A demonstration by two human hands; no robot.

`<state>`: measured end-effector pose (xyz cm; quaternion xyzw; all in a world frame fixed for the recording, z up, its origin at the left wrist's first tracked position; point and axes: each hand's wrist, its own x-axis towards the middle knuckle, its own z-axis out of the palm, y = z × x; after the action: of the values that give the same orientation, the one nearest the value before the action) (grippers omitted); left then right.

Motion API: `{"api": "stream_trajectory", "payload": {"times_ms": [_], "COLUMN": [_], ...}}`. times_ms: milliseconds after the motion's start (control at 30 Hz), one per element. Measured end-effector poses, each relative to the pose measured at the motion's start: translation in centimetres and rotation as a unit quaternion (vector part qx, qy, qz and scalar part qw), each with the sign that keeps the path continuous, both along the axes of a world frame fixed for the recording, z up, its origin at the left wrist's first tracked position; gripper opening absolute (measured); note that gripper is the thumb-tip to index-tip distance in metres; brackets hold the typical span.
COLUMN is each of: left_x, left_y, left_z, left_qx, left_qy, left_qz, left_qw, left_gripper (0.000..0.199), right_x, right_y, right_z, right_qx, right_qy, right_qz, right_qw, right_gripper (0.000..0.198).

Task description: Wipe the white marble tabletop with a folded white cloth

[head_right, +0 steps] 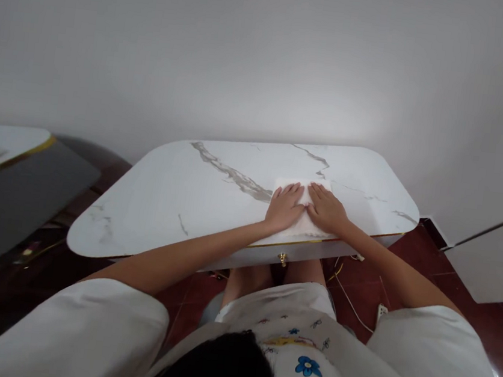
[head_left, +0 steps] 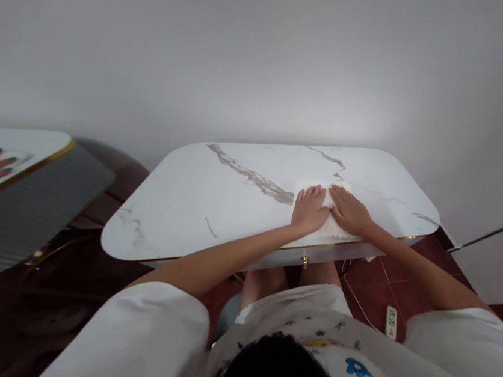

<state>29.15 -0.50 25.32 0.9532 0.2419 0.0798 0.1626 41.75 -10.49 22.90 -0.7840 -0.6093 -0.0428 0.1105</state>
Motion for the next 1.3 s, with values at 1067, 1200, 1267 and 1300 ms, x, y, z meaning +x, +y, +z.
{"api": "stream_trajectory", "payload": {"times_ms": [1067, 1200, 1267, 1300], "left_x": [13.8, 15.5, 16.6, 17.2], "left_y": [9.9, 11.8, 12.5, 12.8], "left_z": [-1.2, -1.4, -1.4, -1.4], "left_qx": [0.105, 0.117, 0.121, 0.122], "left_qy": [-0.053, -0.062, -0.062, -0.061], "left_qz": [0.010, 0.022, 0.026, 0.024], "left_qw": [0.993, 0.991, 0.990, 0.990], "left_gripper": [0.048, 0.047, 0.046, 0.046], "right_x": [13.6, 15.9, 16.9, 17.4], "right_y": [13.1, 15.5, 16.3, 16.6], "right_z": [0.1, -0.4, -0.5, -0.5], "right_qx": [-0.004, 0.020, 0.028, 0.030], "right_qy": [-0.013, -0.005, 0.004, 0.008], "right_qz": [-0.032, -0.017, -0.014, -0.015], "right_qw": [0.999, 1.000, 1.000, 0.999], "right_gripper": [0.055, 0.054, 0.054, 0.055]}}
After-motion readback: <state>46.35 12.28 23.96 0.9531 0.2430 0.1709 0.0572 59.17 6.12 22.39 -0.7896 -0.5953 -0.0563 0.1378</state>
